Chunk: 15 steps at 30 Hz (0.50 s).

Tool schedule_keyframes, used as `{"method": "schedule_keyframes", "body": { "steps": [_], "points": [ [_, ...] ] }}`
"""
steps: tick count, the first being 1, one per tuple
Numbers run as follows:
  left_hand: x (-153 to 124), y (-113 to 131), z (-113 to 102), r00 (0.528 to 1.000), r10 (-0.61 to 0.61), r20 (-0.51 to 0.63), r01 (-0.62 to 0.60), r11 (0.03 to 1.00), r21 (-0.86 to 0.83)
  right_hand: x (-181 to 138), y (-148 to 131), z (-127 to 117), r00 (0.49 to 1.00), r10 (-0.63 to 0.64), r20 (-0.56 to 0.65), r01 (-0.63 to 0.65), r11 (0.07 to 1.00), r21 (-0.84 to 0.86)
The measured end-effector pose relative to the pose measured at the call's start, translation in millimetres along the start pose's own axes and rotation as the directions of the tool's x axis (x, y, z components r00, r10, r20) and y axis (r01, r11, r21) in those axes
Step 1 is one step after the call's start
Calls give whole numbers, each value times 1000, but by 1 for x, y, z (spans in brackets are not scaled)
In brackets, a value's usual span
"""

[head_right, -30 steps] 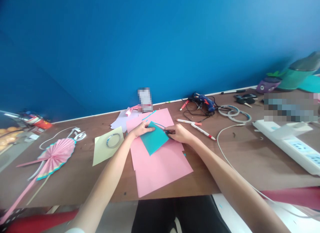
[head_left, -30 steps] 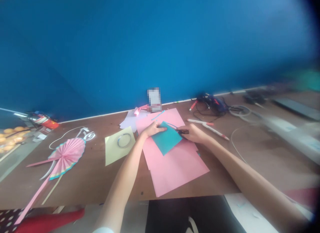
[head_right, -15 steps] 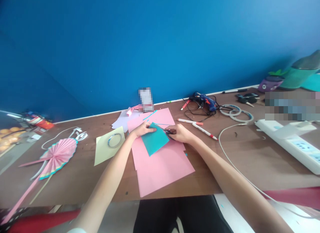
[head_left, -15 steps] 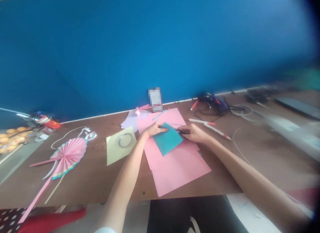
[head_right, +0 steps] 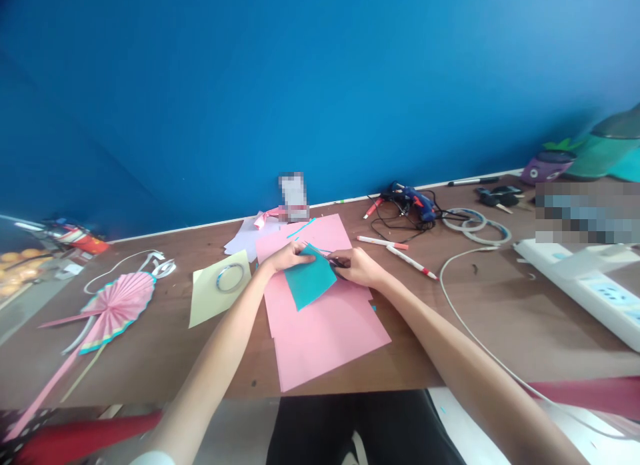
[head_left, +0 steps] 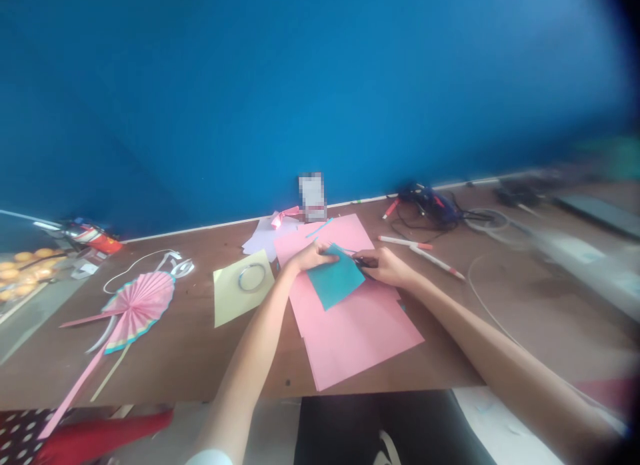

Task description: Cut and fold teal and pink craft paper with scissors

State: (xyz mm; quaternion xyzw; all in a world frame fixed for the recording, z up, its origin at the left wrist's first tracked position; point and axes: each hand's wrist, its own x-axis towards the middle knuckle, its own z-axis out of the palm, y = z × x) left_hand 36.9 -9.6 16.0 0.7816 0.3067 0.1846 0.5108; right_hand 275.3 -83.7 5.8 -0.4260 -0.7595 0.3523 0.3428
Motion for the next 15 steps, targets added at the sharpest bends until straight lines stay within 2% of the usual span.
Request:
{"method": "schedule_keyframes", "body": {
  "steps": [7, 11, 15],
  "points": [
    [0, 0, 1, 1000, -25, 11, 26, 999, -25, 1, 0, 1, 1000, -2, -14, 2, 1000, -5],
    [1, -2, 1, 1000, -1, -28, 2, 1000, 16, 1, 0, 4, 999, -9, -37, 9, 1000, -18],
    [3, -6, 1, 1000, 4, -17, -4, 1000, 4, 1, 2, 7, 998, -9, -54, 8, 1000, -27]
  ]
}}
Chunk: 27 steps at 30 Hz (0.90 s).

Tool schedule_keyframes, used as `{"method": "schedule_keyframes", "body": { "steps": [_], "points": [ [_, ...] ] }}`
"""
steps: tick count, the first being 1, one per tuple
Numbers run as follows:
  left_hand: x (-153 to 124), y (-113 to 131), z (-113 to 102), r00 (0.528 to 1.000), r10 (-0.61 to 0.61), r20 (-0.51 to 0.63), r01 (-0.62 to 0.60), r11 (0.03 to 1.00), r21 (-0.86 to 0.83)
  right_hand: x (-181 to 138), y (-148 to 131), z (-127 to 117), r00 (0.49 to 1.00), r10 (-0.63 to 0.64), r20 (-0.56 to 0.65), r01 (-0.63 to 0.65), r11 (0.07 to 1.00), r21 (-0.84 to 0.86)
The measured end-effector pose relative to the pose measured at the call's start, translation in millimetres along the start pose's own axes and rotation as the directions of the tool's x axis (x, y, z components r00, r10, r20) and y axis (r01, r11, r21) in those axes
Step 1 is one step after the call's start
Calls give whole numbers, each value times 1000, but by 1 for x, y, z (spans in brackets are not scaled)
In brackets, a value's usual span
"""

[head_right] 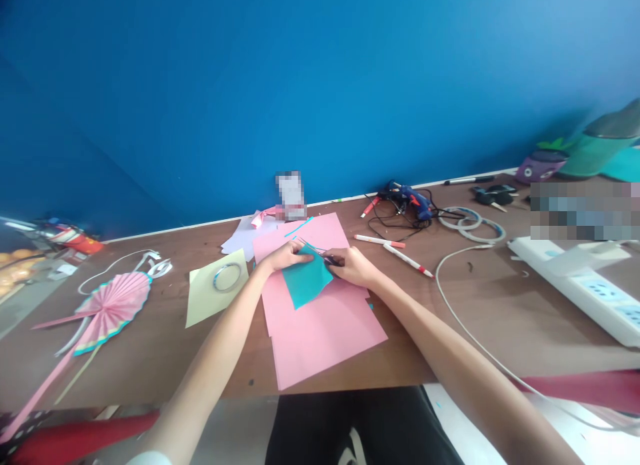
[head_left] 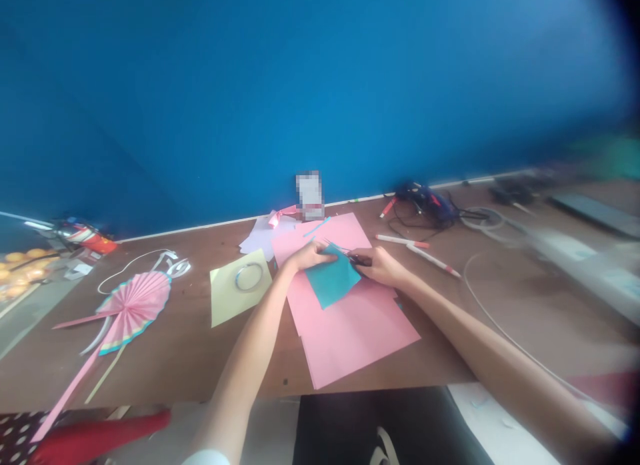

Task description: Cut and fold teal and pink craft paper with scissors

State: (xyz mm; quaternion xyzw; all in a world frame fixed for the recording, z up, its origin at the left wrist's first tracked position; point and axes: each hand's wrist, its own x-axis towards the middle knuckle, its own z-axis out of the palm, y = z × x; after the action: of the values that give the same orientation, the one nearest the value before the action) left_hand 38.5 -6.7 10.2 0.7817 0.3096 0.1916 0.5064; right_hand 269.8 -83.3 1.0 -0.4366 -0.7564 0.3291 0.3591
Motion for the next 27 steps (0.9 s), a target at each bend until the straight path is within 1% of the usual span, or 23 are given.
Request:
{"method": "schedule_keyframes", "body": {
  "steps": [4, 11, 15, 21, 24, 27],
  "points": [
    [0, -1, 0, 999, -39, 27, 40, 999, -20, 1, 2, 1, 1000, -6, -19, 6, 1000, 7],
    [-2, -1, 0, 997, -81, 15, 81, 997, 8, 0, 2, 3, 1000, -1, -31, 1, 1000, 1],
    [-1, 0, 0, 998, -58, 33, 59, 998, -22, 0, -1, 1, 1000, -3, -11, 3, 1000, 4],
    [-2, 5, 1, 1000, -9, -10, 9, 1000, 21, 1, -4, 0, 1000, -19, -15, 18, 1000, -21],
    [-2, 5, 1, 999, -46, 5, 46, 999, 21, 1, -3, 1, 999, -34, -25, 34, 999, -32],
    [-2, 3, 2, 997, -74, -9, 74, 997, 22, 1, -3, 0, 999, -43, -22, 42, 999, -29]
  ]
}}
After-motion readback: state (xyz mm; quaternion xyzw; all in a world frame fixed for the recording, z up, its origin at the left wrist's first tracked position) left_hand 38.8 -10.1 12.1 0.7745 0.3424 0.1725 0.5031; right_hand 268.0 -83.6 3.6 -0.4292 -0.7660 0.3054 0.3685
